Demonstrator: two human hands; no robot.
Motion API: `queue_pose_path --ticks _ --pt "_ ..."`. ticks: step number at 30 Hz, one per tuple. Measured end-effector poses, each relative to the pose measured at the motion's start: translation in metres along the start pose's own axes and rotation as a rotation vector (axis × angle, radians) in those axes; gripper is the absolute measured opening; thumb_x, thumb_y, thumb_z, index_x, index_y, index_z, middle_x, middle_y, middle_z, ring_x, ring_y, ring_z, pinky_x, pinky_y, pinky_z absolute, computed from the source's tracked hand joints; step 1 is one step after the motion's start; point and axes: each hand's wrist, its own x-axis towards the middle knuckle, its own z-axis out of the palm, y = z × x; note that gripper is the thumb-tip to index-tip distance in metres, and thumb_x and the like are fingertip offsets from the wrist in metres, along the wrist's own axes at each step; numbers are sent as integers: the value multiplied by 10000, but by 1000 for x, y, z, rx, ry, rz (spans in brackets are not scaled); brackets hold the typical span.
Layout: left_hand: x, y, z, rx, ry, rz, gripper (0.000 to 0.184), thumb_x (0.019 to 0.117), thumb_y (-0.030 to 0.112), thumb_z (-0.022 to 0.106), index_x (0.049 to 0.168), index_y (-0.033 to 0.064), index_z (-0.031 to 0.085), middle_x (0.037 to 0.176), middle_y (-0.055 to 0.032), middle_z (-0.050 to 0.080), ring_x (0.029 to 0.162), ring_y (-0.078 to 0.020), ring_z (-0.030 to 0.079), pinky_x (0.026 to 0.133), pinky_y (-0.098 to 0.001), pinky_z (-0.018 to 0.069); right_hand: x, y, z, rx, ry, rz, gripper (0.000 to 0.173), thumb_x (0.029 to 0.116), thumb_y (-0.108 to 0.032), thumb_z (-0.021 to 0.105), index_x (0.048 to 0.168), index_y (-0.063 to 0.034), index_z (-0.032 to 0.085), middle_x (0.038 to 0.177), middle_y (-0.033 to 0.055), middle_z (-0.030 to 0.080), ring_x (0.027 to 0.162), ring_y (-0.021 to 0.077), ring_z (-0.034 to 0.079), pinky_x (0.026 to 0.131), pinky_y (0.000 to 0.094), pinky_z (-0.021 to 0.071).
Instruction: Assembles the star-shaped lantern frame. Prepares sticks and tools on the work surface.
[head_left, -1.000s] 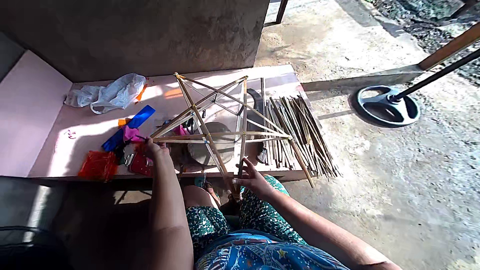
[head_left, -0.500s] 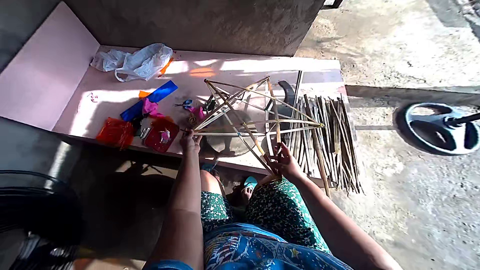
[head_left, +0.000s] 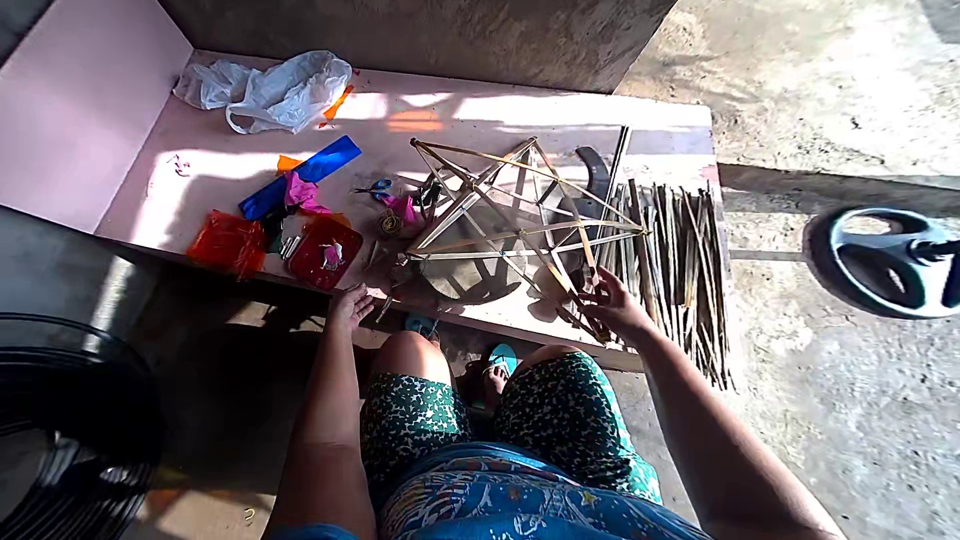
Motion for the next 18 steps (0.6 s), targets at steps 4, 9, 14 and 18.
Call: queue_pose_path --ticks 4,9,14,18 --pt "10 -5 1 143 57 9 357 1048 164 589 1361 -3 558 1235 -182 626 987 -222 632 851 -374 531 1 3 -5 -57 -8 21 916 873 56 688 1631 -104 198 1548 279 388 1240 377 586 969 502 524" --pt "33 -12 17 290 64 10 352 1062 162 569 1361 -23 552 1249 -211 630 1011 -248 650 874 -396 537 -10 3 -10 -188 93 -2 910 899 -189 778 1617 -57 234 1632 258 279 1383 413 477 1057 540 473" --pt "57 -18 26 293 78 15 331 1072 178 551 1327 -33 557 1187 -199 644 942 -219 648 840 -378 541 -20 -1 -12 -378 255 -199 787 903 -215 758 1541 38 375 1615 311 280 1429 446 402 1113 535 409" --pt "65 -6 32 252 149 60 290 1073 140 535 1278 -63 560 1079 -186 644 821 -177 618 756 -328 532 -24 -24 -3 -454 322 -291 707 903 -231 740 1484 56 458 1605 326 293 1491 459 309 1179 558 324"
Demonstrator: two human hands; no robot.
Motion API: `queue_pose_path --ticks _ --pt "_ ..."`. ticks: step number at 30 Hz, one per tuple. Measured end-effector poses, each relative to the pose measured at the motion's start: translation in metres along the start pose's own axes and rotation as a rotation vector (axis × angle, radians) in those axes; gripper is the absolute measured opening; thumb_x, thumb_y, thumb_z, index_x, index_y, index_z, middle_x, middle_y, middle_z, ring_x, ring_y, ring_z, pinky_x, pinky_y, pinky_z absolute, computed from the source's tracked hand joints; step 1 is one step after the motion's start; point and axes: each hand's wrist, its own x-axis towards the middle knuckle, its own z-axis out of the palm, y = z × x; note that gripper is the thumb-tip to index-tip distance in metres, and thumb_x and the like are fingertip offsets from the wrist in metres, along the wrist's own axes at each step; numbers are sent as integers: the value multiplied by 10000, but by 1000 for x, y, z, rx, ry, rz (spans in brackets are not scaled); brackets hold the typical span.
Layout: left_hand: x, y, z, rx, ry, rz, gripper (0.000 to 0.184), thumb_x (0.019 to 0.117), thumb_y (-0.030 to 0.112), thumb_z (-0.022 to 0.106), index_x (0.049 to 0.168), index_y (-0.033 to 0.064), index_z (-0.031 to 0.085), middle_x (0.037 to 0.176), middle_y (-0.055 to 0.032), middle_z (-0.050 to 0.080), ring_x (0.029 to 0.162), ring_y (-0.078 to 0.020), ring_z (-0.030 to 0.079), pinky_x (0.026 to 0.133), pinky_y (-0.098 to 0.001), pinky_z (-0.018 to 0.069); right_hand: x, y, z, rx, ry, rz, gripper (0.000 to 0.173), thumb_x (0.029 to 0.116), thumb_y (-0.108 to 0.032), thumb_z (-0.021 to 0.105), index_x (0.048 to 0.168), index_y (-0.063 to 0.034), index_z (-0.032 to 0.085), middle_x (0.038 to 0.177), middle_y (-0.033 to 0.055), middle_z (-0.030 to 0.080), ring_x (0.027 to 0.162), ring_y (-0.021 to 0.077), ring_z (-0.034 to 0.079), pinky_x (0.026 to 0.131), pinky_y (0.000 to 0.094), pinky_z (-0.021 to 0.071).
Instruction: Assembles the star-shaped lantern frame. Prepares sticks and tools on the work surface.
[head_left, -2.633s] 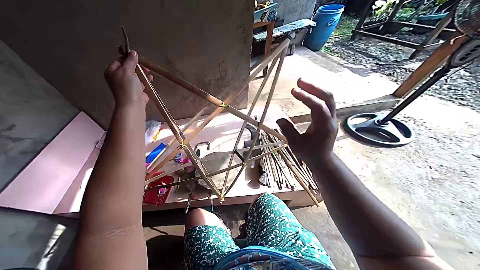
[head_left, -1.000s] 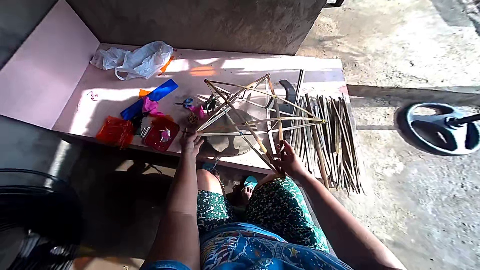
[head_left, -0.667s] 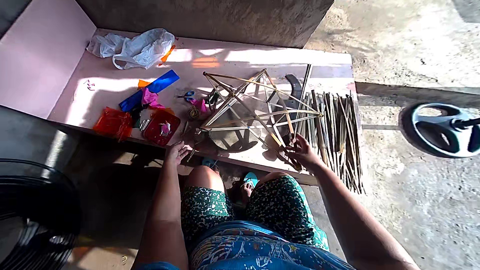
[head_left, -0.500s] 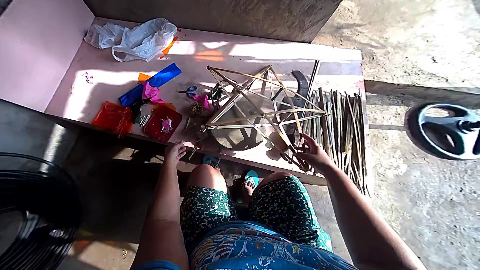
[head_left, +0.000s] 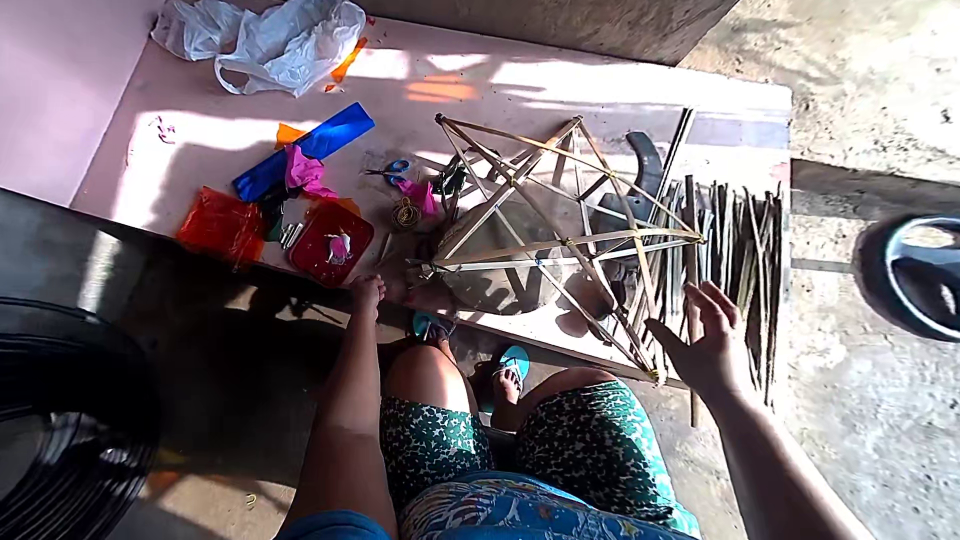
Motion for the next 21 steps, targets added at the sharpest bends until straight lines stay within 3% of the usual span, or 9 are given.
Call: queue_pose_path --ticks 3,6,9,11,14,18,21 --pt "17 13 -1 46 25 78 313 1085 153 511 1295 -75 559 1115 -200 648 862 -189 631 795 -340 536 3 -14 11 -5 21 -130 675 891 -252 728 1443 69 510 1563 357 344 1459 490 353 1170 573 345" --pt "48 44 3 210 44 248 296 1051 141 552 1238 -79 617 1093 -226 673 915 -268 664 858 -431 552 7 -26 29 11 46 -256 643 876 -283 707 1395 69 563 1534 362 386 1413 485 425 1134 547 405" --pt "70 96 18 497 50 342 284 1038 182 570 1201 -26 672 1140 -221 699 1049 -335 685 960 -513 530 9 -34 43 12 75 -380 574 899 -301 683 1320 82 613 1461 391 453 1354 492 487 1111 528 430" --pt "79 127 35 689 18 372 295 1039 190 563 1206 -22 682 1218 -243 676 1180 -388 634 1032 -576 465 10 -35 49 25 100 -438 533 935 -322 678 1305 58 626 1430 389 482 1358 436 497 1129 445 420" --pt "102 156 63 875 -8 363 296 1033 184 556 1211 -14 687 1263 -261 657 1235 -422 605 1037 -618 453 12 -32 53 37 135 -463 463 946 -316 676 1291 -11 634 1417 331 512 1390 325 480 1156 351 382" --pt "135 177 96 1004 0 289 326 1021 190 551 1245 -16 668 1283 -275 647 1235 -446 606 989 -665 475 17 -26 59 61 128 -429 406 963 -311 667 1303 -94 618 1446 182 530 1429 179 436 1177 287 349" --pt "165 177 117 1050 21 255 423 1052 323 554 1224 -46 668 1268 -289 649 1223 -450 614 983 -661 478 20 -21 66 94 118 -403 388 962 -306 667 1306 -133 620 1470 100 529 1443 129 416 1189 275 341"
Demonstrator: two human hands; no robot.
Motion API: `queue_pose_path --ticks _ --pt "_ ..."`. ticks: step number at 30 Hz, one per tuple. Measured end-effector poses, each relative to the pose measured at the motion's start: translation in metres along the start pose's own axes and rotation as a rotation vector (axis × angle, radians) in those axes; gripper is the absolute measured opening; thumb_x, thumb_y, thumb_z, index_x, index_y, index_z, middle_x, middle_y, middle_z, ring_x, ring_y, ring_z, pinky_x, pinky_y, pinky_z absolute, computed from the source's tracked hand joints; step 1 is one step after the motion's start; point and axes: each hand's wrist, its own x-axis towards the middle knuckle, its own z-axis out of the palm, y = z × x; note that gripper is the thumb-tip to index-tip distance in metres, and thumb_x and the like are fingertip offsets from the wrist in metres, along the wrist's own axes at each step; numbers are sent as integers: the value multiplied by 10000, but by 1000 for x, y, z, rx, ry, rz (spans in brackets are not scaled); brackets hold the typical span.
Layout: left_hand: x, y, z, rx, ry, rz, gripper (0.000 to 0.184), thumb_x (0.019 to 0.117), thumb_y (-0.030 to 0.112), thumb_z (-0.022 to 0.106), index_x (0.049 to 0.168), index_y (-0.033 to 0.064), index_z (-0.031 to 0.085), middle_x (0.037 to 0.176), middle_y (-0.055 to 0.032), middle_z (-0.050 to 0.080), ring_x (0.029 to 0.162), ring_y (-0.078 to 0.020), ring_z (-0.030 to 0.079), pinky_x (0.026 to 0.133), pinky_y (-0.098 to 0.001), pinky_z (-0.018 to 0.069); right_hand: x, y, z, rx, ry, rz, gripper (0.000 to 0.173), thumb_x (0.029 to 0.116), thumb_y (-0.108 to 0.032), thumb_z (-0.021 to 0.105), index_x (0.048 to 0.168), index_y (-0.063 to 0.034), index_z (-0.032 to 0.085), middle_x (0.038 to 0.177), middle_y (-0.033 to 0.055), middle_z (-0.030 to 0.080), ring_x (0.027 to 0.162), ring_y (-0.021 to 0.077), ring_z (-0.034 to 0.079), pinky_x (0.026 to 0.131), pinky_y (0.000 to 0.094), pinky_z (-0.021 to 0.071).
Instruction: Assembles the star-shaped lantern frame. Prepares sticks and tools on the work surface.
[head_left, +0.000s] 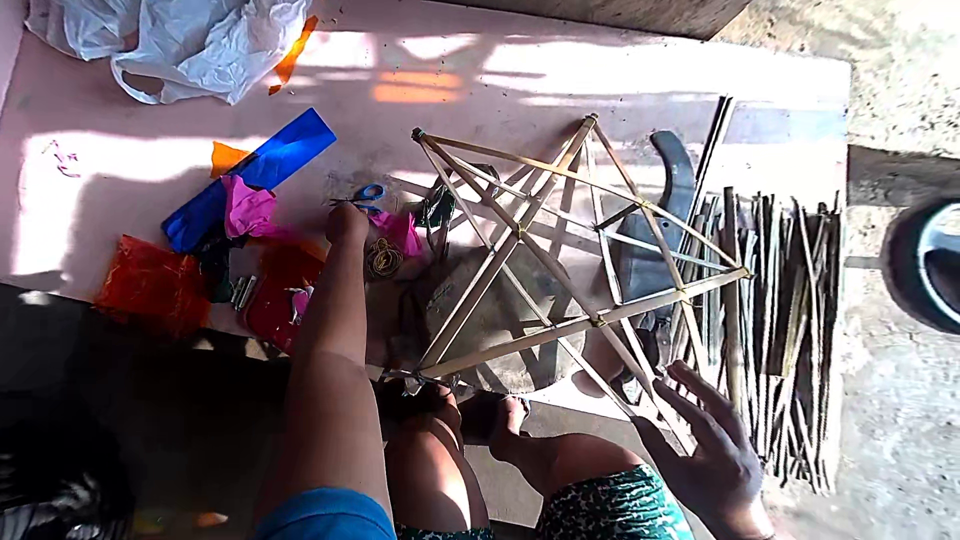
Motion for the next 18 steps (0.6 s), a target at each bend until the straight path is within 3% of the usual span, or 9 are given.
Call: queue_pose_path --ticks 4,13,18 --pt "22 9 7 58 -34 -62 446 984 324 659 1204 -64 667 1260 -305 644 1222 -459 608 1004 -675 457 8 6 6 25 -8 -1 378 964 -298 667 1310 -156 611 1482 48 520 1446 115 413 1187 281 356" --pt "8 -11 -23 -45 96 -37 358 931 184 713 1142 -99 656 1204 -304 657 1177 -443 633 988 -624 491 23 -8 10 99 -15 -58 381 976 -289 656 1332 -160 608 1452 72 541 1395 120 479 1152 274 409" --pt "-74 -15 -77 -318 341 208 311 957 141 655 1166 -88 633 1134 -276 670 1119 -407 637 989 -582 467 30 -35 3 126 -28 -116 386 982 -292 658 1337 -151 599 1417 140 567 1362 143 512 1114 259 430"
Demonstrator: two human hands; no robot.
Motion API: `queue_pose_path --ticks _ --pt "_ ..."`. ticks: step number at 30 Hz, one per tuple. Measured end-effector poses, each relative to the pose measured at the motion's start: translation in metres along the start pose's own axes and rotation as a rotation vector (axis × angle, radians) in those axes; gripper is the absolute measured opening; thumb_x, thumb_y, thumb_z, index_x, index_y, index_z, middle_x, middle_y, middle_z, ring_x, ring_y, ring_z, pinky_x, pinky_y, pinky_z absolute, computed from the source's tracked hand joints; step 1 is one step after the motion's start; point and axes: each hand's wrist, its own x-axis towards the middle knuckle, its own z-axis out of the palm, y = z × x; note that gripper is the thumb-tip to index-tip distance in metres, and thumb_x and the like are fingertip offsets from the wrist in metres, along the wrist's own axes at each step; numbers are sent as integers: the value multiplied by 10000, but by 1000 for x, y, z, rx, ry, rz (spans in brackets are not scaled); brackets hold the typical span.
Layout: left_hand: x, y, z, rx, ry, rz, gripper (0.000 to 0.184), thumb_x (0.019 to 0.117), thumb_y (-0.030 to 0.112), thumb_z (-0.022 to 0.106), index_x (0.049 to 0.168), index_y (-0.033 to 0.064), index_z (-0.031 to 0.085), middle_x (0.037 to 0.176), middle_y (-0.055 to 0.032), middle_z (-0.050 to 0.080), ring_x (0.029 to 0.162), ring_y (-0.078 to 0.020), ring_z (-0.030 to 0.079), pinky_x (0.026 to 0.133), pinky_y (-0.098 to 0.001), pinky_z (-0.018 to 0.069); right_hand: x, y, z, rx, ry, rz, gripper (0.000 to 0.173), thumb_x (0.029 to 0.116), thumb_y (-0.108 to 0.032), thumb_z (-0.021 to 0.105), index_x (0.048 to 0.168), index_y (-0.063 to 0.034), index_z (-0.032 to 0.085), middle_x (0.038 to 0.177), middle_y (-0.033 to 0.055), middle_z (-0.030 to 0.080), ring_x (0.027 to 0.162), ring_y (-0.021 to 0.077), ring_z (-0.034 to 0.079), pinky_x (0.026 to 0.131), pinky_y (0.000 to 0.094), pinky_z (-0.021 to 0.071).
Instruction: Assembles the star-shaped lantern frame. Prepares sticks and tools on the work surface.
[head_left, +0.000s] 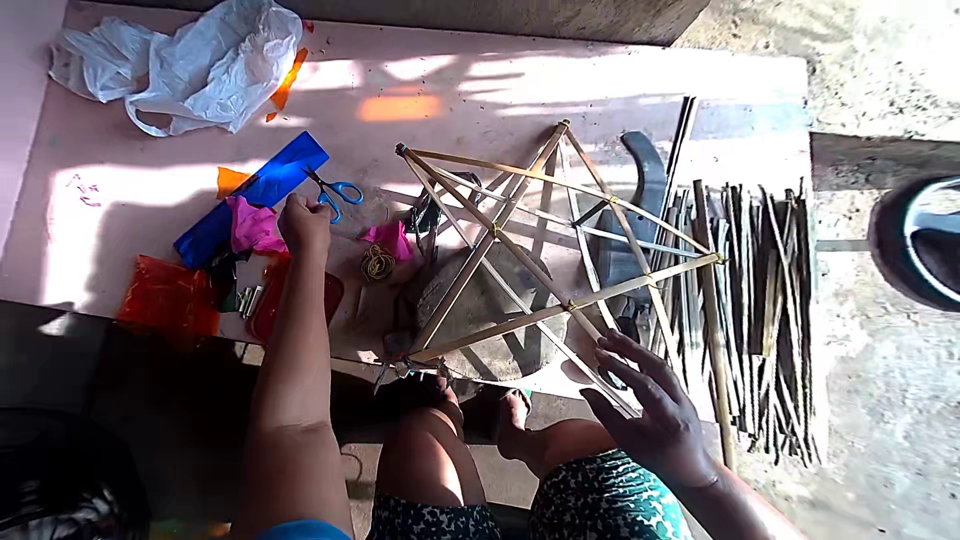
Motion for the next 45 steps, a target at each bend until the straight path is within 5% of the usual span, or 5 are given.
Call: queue_pose_path --ticks 7,18,25,34,45 --pt "-192 48 -81 -200 195 595 150 924 54 673 1001 -69 636 873 -164 673 717 -162 645 680 -305 549 66 -84 14 60 -37 -83 511 934 -326 709 1352 -45 626 1508 288 446 1246 372 598 962 515 543" --pt "-400 21 -40 -397 -34 703 98 896 47 701 896 -50 683 798 -131 687 681 -138 678 668 -259 588 -35 -124 3 319 -319 295 452 964 -292 687 1253 49 620 1282 208 619 1013 223 685 864 361 583" --pt "-351 -3 -71 -284 -21 534 165 962 111 701 1025 -41 707 927 -160 714 763 -210 683 730 -376 582 -66 -107 -12 499 -362 480 416 927 -167 657 1262 66 572 1121 143 650 926 98 674 820 258 577" --pt "-237 -17 -69 -20 -363 107 362 1061 269 588 1275 -14 660 1267 -237 660 1224 -371 616 1074 -558 447 18 -96 -3 -102 -511 -8 339 839 -252 811 1019 16 708 1105 199 687 1007 384 673 858 610 524" --pt "-199 -4 -72 79 -617 200 241 1053 187 588 1128 -25 674 1010 -188 695 900 -298 679 883 -506 535 126 -111 28 -541 -936 -68 508 887 -463 763 1078 1 688 1119 194 644 1040 380 648 885 586 497"
